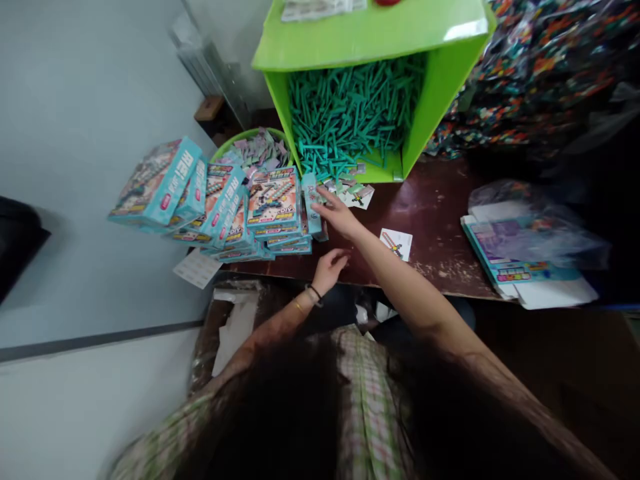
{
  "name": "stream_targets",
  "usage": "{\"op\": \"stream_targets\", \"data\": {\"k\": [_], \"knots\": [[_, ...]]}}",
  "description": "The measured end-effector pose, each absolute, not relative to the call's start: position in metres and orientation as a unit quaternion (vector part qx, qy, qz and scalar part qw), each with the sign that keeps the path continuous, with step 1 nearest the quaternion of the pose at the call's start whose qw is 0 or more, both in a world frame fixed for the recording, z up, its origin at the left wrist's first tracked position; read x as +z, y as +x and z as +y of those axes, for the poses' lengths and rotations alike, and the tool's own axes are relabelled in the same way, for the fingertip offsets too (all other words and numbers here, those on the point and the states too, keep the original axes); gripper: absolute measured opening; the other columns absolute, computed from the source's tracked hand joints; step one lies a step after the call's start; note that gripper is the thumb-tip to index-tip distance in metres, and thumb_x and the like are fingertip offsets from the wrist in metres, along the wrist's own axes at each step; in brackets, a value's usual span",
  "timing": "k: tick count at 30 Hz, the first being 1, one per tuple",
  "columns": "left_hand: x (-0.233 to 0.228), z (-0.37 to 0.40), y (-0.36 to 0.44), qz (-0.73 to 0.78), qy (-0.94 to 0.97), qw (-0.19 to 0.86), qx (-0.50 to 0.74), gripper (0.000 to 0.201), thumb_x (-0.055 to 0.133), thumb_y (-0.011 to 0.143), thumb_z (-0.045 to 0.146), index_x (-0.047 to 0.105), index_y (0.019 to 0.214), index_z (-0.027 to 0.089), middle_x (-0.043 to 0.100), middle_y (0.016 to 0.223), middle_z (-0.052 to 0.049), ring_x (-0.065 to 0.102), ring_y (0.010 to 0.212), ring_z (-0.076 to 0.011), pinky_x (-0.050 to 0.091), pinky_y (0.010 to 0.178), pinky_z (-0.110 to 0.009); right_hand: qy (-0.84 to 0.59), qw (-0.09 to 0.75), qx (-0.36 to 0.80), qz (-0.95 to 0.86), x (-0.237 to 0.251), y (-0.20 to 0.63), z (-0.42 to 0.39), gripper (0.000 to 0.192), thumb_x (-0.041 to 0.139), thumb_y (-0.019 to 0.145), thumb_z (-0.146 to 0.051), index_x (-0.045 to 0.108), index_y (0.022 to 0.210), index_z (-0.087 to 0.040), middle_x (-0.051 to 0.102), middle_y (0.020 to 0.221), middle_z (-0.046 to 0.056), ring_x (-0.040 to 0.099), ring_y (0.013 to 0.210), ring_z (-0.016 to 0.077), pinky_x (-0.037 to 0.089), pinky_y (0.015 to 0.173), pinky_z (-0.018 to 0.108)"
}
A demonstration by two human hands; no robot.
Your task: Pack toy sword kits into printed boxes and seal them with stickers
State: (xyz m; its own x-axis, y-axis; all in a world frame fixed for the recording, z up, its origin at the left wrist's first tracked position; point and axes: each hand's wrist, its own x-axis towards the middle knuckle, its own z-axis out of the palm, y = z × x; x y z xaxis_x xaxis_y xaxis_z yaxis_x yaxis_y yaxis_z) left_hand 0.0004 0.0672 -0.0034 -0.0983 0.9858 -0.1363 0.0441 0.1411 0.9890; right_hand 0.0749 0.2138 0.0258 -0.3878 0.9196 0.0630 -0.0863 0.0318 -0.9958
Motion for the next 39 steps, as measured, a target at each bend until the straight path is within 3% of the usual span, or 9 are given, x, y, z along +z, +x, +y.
{"op": "stream_targets", "data": {"k": [3, 8, 14, 18, 22, 26, 30, 36, 39], "knots": [[0.010, 0.070, -0.009, 0.577, 0.475, 0.467, 0.471, 0.019, 0.071, 0.087, 0.034, 0.075, 0.094, 0.016, 0.079, 0.091, -0.006, 0.070, 0.077, -0.0157, 0.057, 0.075, -0.028, -0.367, 0.396, 0.510, -0.669, 0.024, 0.047, 0.218, 0.089, 0.081, 0.075, -0.064, 0.059, 0.147, -0.017, 0.050, 0.158, 0.017, 0.042, 0.150, 0.0323, 0.029, 0.128, 0.047], [0.016, 0.041, -0.050, 0.619, 0.458, 0.416, 0.484, 0.026, 0.070, 0.088, 0.039, 0.076, 0.101, 0.017, 0.079, 0.094, -0.008, 0.071, 0.080, -0.0172, 0.058, 0.077, -0.029, -0.410, 0.450, 0.414, -0.677, -0.017, 0.052, 0.171, 0.107, 0.076, 0.081, -0.061, 0.026, 0.165, -0.018, 0.029, 0.170, 0.019, 0.028, 0.159, 0.0333, 0.027, 0.128, 0.055], [0.006, 0.037, -0.055, 0.630, 0.440, 0.420, 0.483, 0.029, 0.070, 0.088, 0.043, 0.076, 0.098, 0.017, 0.078, 0.090, -0.008, 0.071, 0.077, -0.0175, 0.058, 0.073, -0.030, -0.433, 0.463, 0.339, -0.695, -0.050, 0.058, 0.158, 0.067, 0.063, 0.089, -0.044, 0.051, 0.147, -0.013, 0.058, 0.149, 0.022, 0.055, 0.140, 0.0333, 0.043, 0.118, 0.054], [0.003, 0.038, -0.052, 0.625, 0.463, 0.408, 0.478, 0.028, 0.068, 0.090, 0.042, 0.077, 0.099, 0.017, 0.077, 0.089, -0.007, 0.070, 0.078, -0.0175, 0.057, 0.075, -0.029, -0.475, 0.490, 0.288, -0.672, -0.032, 0.073, 0.173, 0.050, 0.054, 0.093, -0.039, 0.060, 0.135, -0.013, 0.075, 0.118, 0.017, 0.071, 0.109, 0.0305, 0.058, 0.097, 0.050], [-0.001, 0.031, -0.054, 0.630, 0.453, 0.412, 0.478, 0.024, 0.068, 0.090, 0.036, 0.077, 0.099, 0.016, 0.078, 0.091, -0.008, 0.070, 0.079, -0.0172, 0.057, 0.075, -0.028, -0.412, 0.502, 0.146, -0.747, 0.034, 0.073, 0.184, 0.049, 0.054, 0.099, -0.037, 0.055, 0.144, -0.016, 0.067, 0.138, 0.017, 0.062, 0.128, 0.0307, 0.050, 0.109, 0.052], [0.000, 0.028, -0.053, 0.647, 0.436, 0.430, 0.454, 0.018, 0.067, 0.088, 0.027, 0.077, 0.097, 0.015, 0.080, 0.090, -0.007, 0.070, 0.076, -0.0173, 0.057, 0.073, -0.027, -0.273, 0.371, 0.075, -0.885, 0.093, 0.028, 0.169, 0.046, 0.045, 0.106, -0.024, 0.051, 0.151, -0.018, 0.059, 0.151, 0.015, 0.051, 0.143, 0.0303, 0.041, 0.117, 0.053], [0.006, 0.031, -0.054, 0.664, 0.454, 0.399, 0.440, 0.011, 0.070, 0.081, 0.016, 0.077, 0.089, 0.013, 0.082, 0.094, -0.009, 0.074, 0.093, -0.0260, 0.059, 0.085, -0.034, -0.191, 0.250, 0.096, -0.944, 0.101, -0.024, 0.135, 0.047, 0.041, 0.102, -0.010, 0.054, 0.148, -0.011, 0.056, 0.153, 0.017, 0.046, 0.147, 0.0340, 0.040, 0.118, 0.055], [0.004, 0.024, -0.052, 0.656, 0.460, 0.420, 0.425, 0.016, 0.070, 0.086, 0.029, 0.076, 0.085, 0.014, 0.079, 0.082, -0.007, 0.071, 0.077, -0.0232, 0.058, 0.078, -0.034, -0.196, 0.338, 0.176, -0.903, 0.089, 0.003, 0.145, 0.043, 0.043, 0.105, -0.022, 0.061, 0.143, -0.034, 0.062, 0.148, 0.001, 0.045, 0.148, 0.0243, 0.028, 0.128, 0.055], [-0.001, 0.021, -0.047, 0.627, 0.469, 0.456, 0.423, 0.022, 0.068, 0.088, 0.034, 0.077, 0.096, 0.016, 0.080, 0.090, -0.006, 0.071, 0.078, -0.0188, 0.057, 0.075, -0.029, -0.338, 0.372, 0.189, -0.844, 0.061, 0.078, 0.167, 0.038, 0.045, 0.104, -0.029, 0.065, 0.137, -0.030, 0.063, 0.143, 0.007, 0.048, 0.142, 0.0268, 0.031, 0.123, 0.057]]}}
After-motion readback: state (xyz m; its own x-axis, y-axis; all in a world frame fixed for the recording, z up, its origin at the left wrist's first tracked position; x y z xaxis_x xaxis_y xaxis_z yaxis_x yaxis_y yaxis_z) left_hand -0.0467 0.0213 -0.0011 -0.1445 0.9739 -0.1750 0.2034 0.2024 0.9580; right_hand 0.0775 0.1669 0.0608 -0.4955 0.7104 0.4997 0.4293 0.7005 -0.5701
